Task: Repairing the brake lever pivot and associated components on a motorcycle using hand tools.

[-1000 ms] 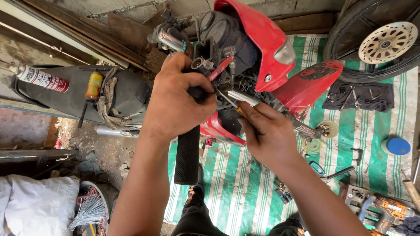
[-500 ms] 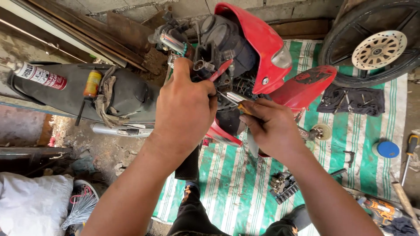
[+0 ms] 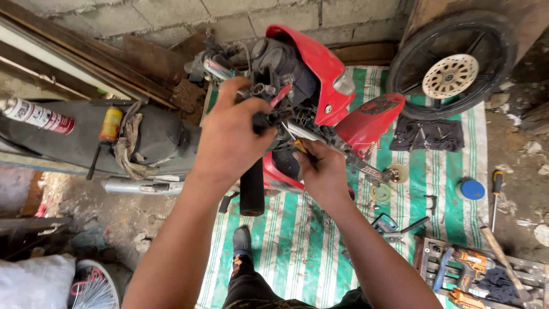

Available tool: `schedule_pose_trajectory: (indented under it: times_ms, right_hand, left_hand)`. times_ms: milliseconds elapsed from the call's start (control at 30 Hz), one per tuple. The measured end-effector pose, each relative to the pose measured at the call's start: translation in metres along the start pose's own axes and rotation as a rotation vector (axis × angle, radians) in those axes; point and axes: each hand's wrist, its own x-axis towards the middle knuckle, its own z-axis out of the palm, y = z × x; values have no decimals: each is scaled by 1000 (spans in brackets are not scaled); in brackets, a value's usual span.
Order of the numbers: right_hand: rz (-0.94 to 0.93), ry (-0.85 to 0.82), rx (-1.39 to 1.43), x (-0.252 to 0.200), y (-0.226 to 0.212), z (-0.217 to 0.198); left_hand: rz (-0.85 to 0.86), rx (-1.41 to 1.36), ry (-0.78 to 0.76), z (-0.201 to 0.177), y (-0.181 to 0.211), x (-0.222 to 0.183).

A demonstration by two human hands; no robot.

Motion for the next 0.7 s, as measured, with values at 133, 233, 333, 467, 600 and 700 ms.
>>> schedule_pose_trajectory:
  times_ms: [133,233,333,467,600,700]
  right_hand:
    - [48,89,-68,-1,-5,-2]
    - [164,153,-153,-7,5,-11]
    - [292,258,96,-11,-2,-7]
    - [485,208,185,13,-51,5]
    - [633,296,68,42,-85,26]
    - [614,264,227,41,-82,41]
  left_hand:
    - [17,-232,240,-13,-28,-46]
    - [-158,-424,360,14,-64,-99]
    - [-332,-613,325,61,-94,-155]
    - [-515,-651,28,102,-102,-211]
    - [-455,-699,-99,122,-102,-231]
    - [-431,-716,-146,125,-109,-231]
